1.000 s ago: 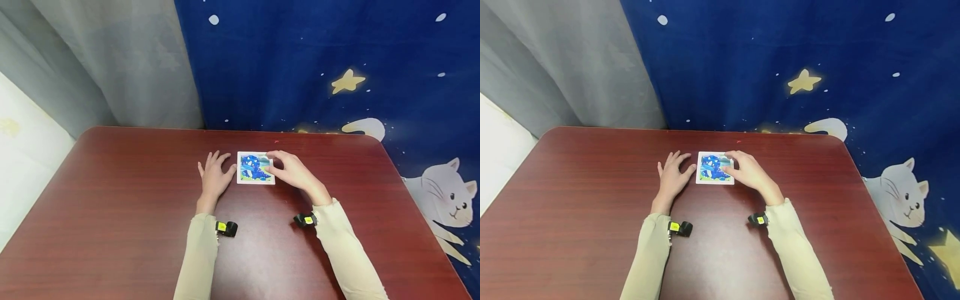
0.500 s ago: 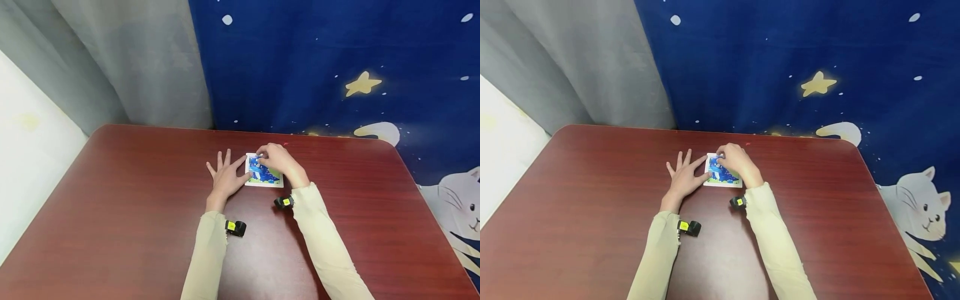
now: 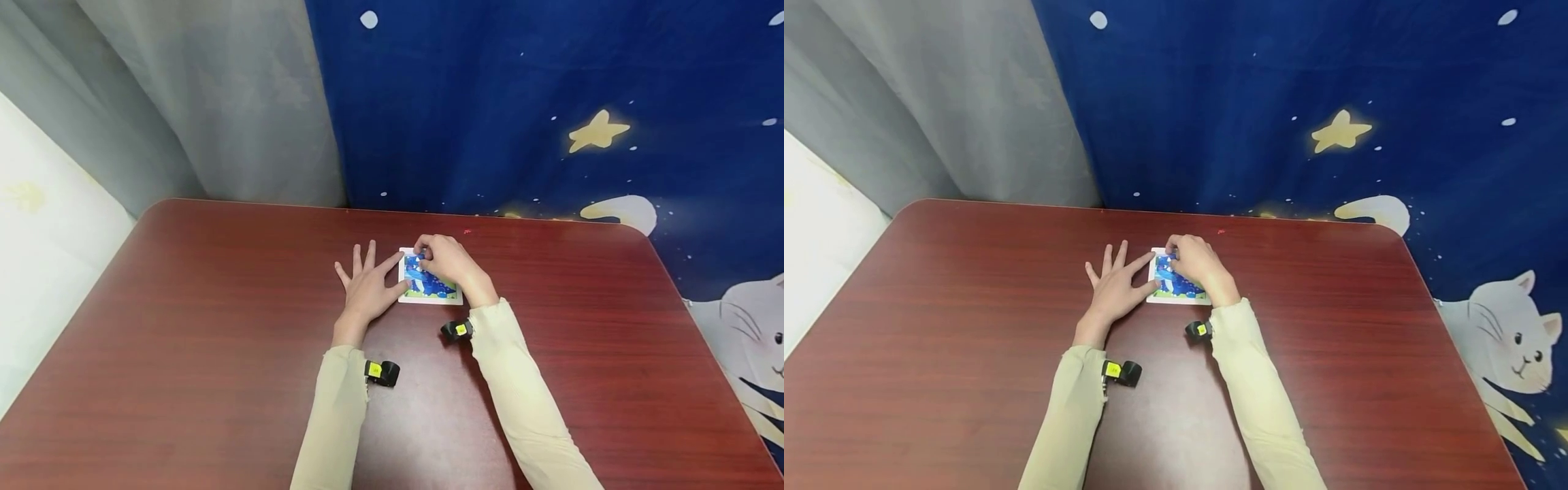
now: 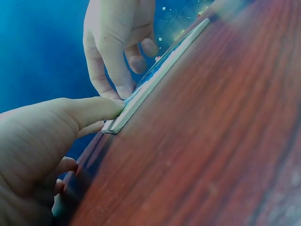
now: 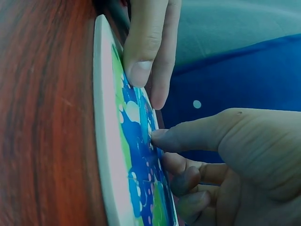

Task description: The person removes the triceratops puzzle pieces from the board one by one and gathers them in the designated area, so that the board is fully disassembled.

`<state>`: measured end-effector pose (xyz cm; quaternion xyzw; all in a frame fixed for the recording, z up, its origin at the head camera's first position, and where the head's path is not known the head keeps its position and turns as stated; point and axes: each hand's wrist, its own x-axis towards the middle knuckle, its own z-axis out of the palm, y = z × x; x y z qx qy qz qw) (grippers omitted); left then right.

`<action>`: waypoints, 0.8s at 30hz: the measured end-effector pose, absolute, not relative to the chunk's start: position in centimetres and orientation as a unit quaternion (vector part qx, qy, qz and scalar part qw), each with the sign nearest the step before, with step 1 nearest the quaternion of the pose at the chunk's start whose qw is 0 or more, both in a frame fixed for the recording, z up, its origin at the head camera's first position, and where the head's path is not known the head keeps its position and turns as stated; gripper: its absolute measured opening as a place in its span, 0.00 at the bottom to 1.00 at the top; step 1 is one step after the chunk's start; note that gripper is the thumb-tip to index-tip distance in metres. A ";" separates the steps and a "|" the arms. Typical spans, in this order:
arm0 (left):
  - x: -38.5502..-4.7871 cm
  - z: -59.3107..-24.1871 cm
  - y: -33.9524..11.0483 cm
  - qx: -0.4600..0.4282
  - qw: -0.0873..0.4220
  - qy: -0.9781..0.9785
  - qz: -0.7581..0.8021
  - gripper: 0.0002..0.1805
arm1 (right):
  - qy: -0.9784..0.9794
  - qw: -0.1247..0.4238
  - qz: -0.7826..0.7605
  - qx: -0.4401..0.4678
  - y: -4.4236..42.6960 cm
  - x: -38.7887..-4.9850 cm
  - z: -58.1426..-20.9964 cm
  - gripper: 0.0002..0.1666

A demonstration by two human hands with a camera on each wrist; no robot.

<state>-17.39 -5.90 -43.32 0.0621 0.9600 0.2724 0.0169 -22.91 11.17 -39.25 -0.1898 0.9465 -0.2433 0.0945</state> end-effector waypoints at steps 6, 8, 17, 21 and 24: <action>-17.3 -43.2 -6.0 0.063 0.023 0.961 0.269 0.34 | 0.948 0.090 -0.235 -0.195 11.0 -22.7 -39.1 0.10; -17.3 -43.1 -6.0 0.063 0.023 0.961 0.269 0.34 | 0.948 0.089 -0.235 -0.196 11.0 -22.7 -39.1 0.11; -17.4 -43.1 -6.0 0.062 0.023 0.961 0.270 0.34 | 0.942 0.093 -0.253 -0.202 10.8 -22.9 -39.2 0.06; -17.3 -43.1 -6.0 0.063 0.017 0.960 0.271 0.34 | 0.943 0.094 -0.247 -0.203 10.4 -22.7 -39.2 0.09; -17.3 -43.2 -6.0 0.063 0.016 0.960 0.272 0.34 | 0.945 0.097 -0.241 -0.201 10.2 -22.5 -39.1 0.12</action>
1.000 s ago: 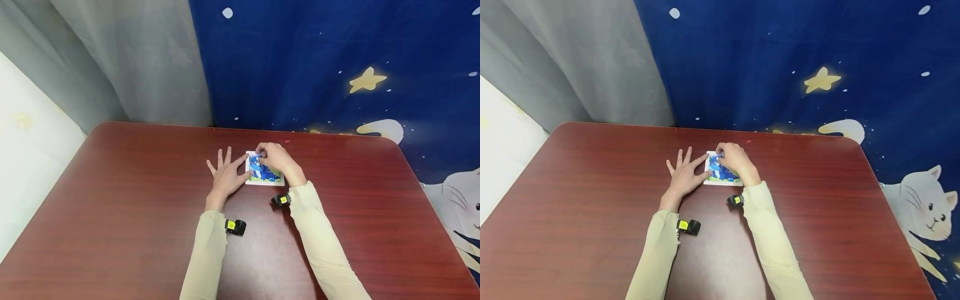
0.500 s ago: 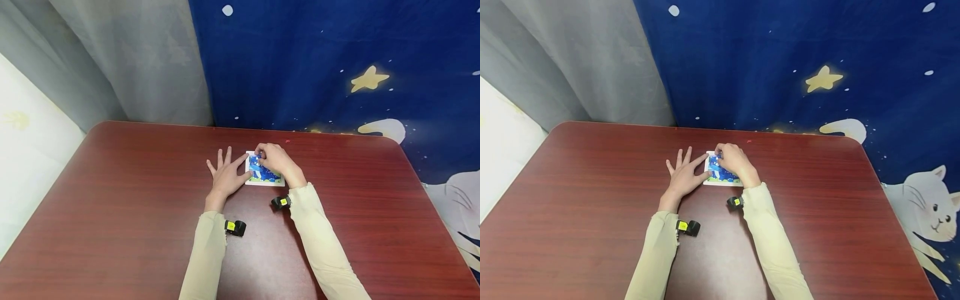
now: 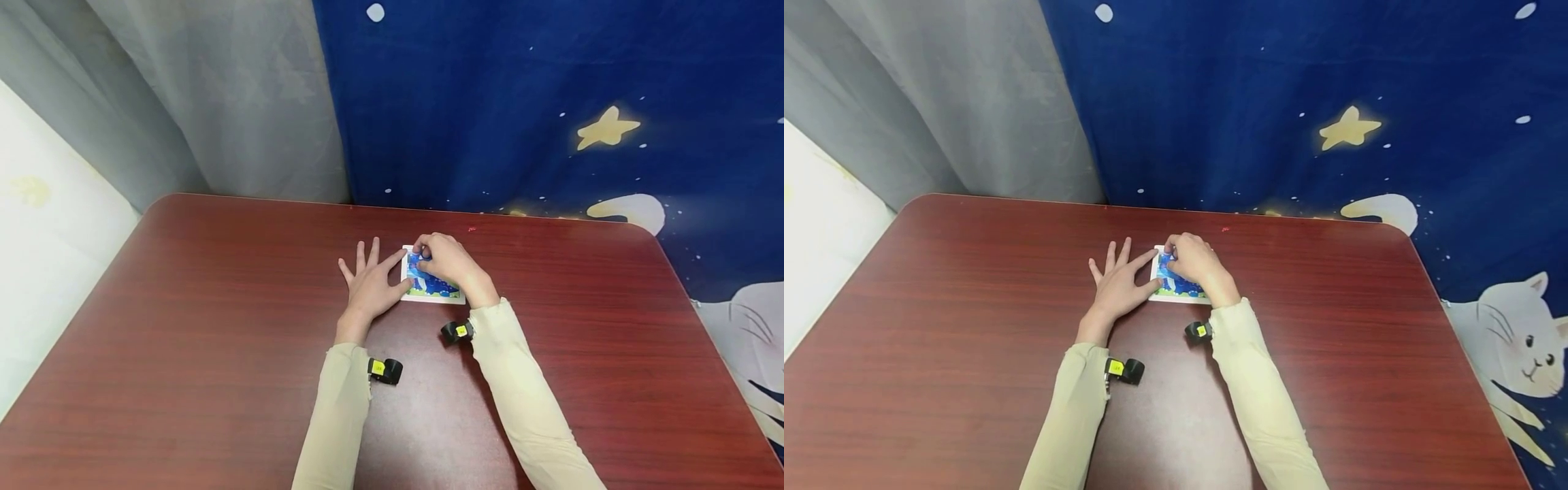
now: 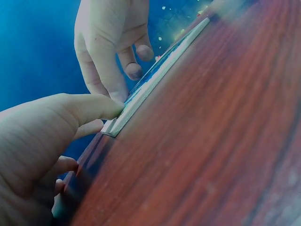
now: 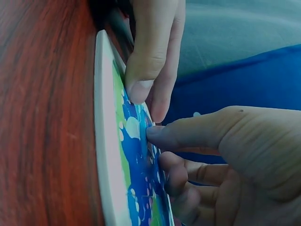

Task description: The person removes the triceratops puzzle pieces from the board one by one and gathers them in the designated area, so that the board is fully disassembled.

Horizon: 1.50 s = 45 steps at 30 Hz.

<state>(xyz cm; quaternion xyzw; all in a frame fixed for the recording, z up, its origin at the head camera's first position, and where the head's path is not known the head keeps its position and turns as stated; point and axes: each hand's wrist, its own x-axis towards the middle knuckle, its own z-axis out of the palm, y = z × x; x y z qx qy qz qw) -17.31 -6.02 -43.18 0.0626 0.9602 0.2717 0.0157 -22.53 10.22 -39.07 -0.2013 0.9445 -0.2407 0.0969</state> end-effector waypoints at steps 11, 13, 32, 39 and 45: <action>-17.4 -43.1 -6.0 0.059 0.029 0.961 0.270 0.35 | 0.948 0.096 -0.230 -0.200 10.2 -22.4 -38.8 0.15; -17.4 -43.0 -6.0 0.058 0.032 0.961 0.269 0.36 | 0.948 0.098 -0.229 -0.198 10.2 -22.4 -38.8 0.15; -17.4 -42.8 -6.0 0.053 0.040 0.959 0.276 0.35 | 0.952 0.098 -0.217 -0.191 10.2 -22.5 -38.8 0.13; -17.4 -42.7 -6.0 0.050 0.045 0.959 0.274 0.35 | 0.954 0.093 -0.219 -0.184 9.9 -22.5 -39.1 0.13; -17.4 -42.6 -5.9 0.050 0.051 0.960 0.270 0.36 | 0.956 0.087 -0.210 -0.184 9.8 -22.4 -39.0 0.14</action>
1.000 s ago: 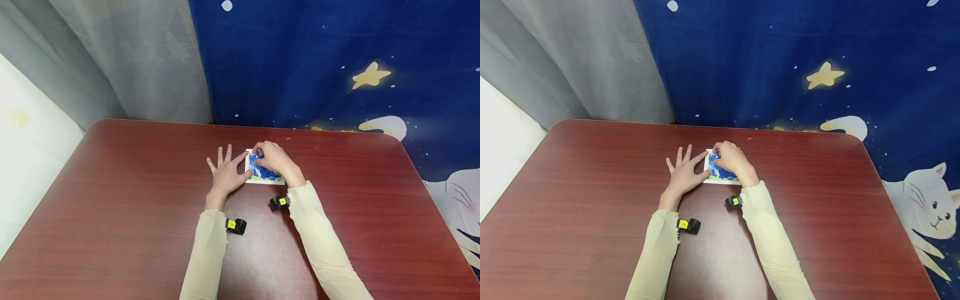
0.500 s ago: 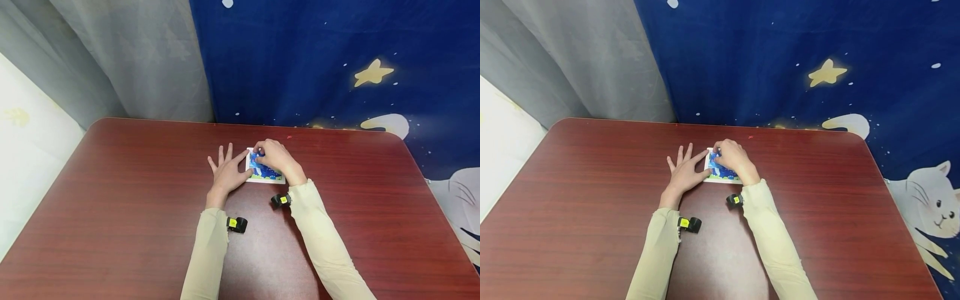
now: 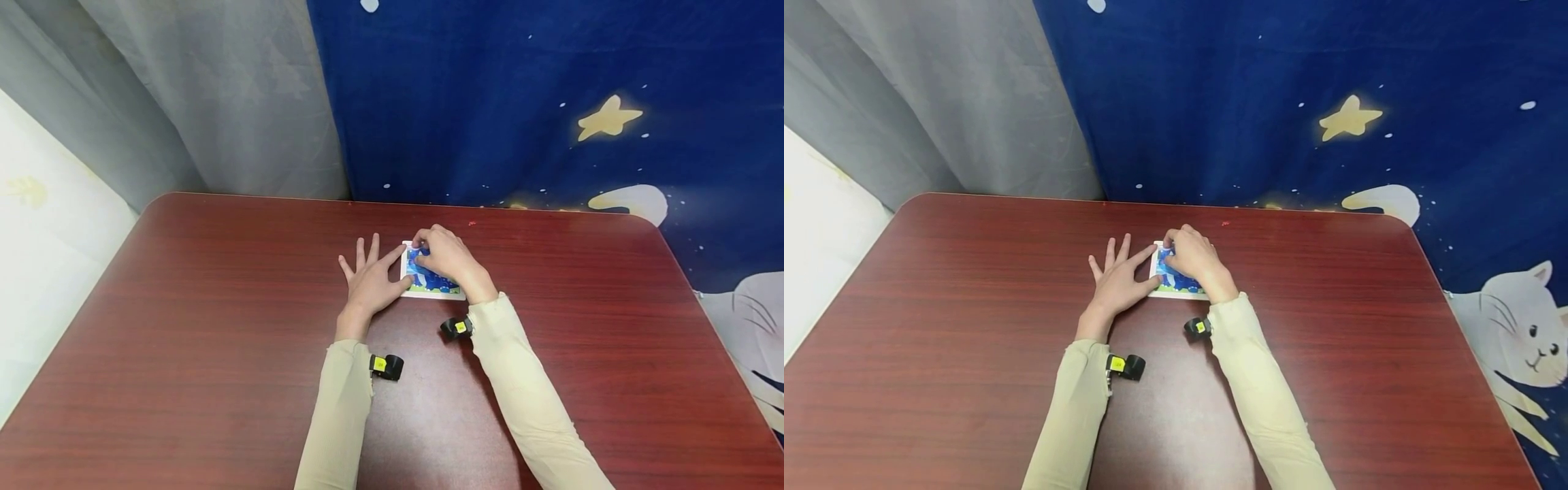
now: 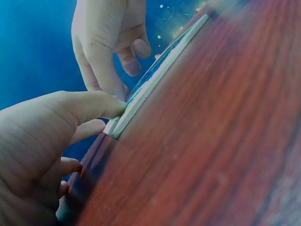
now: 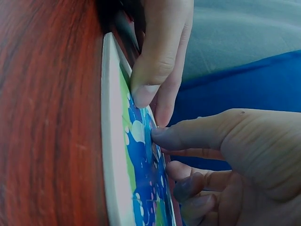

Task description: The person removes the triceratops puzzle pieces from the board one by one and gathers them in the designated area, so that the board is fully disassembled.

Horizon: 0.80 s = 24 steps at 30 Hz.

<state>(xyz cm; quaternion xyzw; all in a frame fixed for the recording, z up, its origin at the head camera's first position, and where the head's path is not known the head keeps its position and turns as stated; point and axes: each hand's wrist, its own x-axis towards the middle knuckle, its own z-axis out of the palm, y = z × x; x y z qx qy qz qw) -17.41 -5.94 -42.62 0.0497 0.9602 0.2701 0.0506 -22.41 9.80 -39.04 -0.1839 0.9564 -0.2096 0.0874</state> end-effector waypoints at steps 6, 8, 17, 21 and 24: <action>-17.5 -42.6 -6.0 0.050 0.051 0.959 0.274 0.36 | 0.955 0.090 -0.212 -0.188 9.8 -22.4 -39.1 0.15; -17.5 -42.6 -5.9 0.049 0.051 0.959 0.276 0.36 | 0.954 0.093 -0.215 -0.187 9.8 -22.4 -39.1 0.15; -17.4 -42.7 -6.0 0.046 0.056 0.960 0.271 0.36 | 0.949 0.102 -0.225 -0.195 9.9 -22.6 -39.3 0.15; -17.4 -42.7 -6.0 0.046 0.057 0.960 0.270 0.36 | 0.944 0.122 -0.233 -0.201 10.0 -22.8 -39.2 0.14; -17.4 -42.7 -6.1 0.047 0.055 0.960 0.269 0.36 | 0.938 0.140 -0.241 -0.206 10.0 -23.0 -39.1 0.14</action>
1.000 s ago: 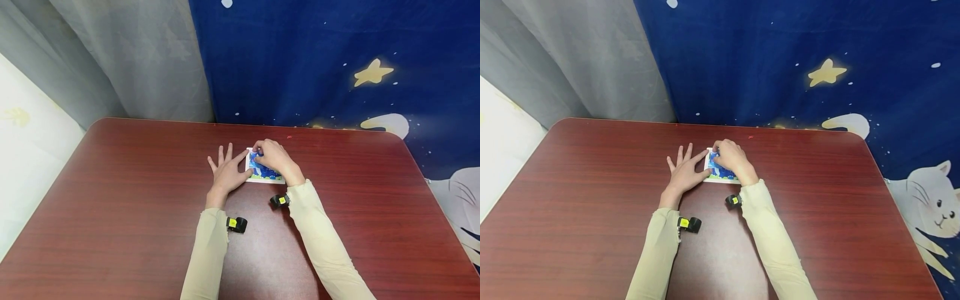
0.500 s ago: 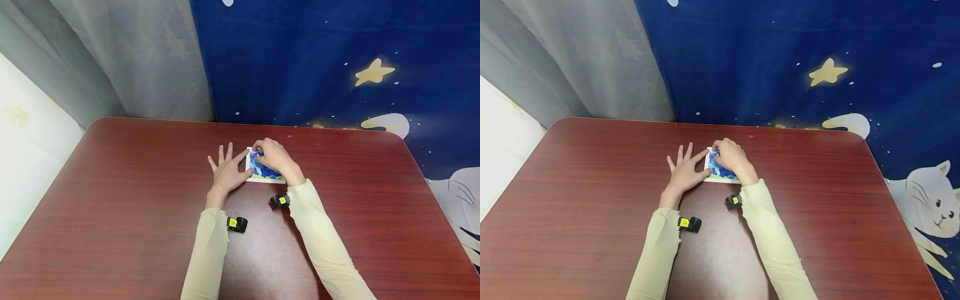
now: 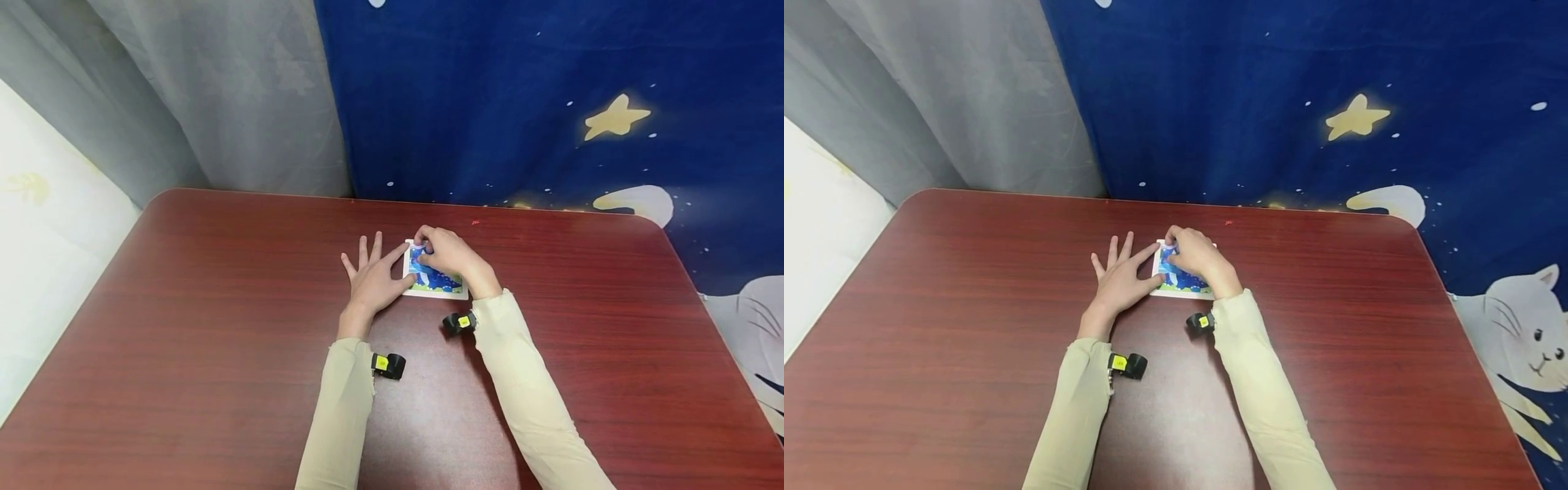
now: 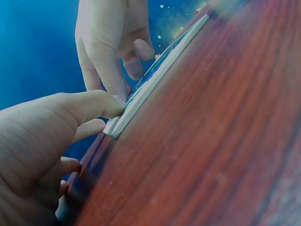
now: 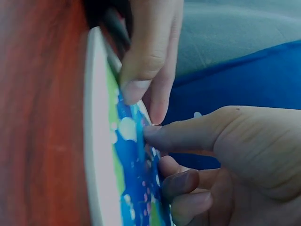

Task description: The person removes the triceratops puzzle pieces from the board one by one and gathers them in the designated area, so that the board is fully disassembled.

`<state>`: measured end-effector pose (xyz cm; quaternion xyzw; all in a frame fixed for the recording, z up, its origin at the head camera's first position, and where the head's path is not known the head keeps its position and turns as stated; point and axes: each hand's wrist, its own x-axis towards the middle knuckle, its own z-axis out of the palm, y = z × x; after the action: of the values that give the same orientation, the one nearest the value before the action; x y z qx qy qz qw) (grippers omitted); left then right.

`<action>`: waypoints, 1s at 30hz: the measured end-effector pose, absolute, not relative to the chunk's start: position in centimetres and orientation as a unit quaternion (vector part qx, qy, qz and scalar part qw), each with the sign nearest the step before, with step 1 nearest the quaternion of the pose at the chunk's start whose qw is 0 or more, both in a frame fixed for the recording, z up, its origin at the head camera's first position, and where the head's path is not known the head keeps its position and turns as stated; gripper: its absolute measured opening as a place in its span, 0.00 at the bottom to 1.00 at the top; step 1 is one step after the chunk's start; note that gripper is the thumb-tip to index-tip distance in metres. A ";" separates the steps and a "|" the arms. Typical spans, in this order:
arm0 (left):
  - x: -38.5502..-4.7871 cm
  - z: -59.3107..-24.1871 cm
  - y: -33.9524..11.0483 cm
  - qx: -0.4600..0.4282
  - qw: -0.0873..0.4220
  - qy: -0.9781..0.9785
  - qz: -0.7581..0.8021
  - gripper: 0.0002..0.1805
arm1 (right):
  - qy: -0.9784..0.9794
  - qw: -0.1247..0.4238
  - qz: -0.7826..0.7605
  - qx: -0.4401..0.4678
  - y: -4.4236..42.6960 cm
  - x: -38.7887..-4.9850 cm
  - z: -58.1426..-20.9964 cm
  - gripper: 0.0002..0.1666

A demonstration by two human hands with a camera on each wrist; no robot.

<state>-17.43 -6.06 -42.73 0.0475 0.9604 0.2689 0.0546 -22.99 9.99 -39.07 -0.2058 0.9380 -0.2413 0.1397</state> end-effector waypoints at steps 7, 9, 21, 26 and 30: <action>-17.4 -42.6 -6.2 0.049 0.053 0.961 0.268 0.36 | 0.933 0.161 -0.253 -0.199 9.9 -23.2 -38.8 0.13; -17.4 -42.6 -6.2 0.048 0.055 0.961 0.268 0.36 | 0.934 0.160 -0.252 -0.199 9.9 -23.2 -38.8 0.13; -17.5 -42.9 -6.0 0.049 0.051 0.961 0.267 0.36 | 0.939 0.148 -0.242 -0.194 9.9 -22.8 -38.8 0.16; -17.5 -42.9 -5.9 0.048 0.049 0.961 0.268 0.36 | 0.939 0.143 -0.243 -0.196 9.9 -22.9 -38.9 0.14; -17.5 -42.9 -5.9 0.048 0.049 0.961 0.269 0.36 | 0.938 0.145 -0.247 -0.194 9.9 -23.0 -38.9 0.13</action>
<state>-17.52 -5.95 -42.88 0.0477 0.9607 0.2690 0.0486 -22.96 9.90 -38.89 -0.1942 0.9383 -0.2466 0.1451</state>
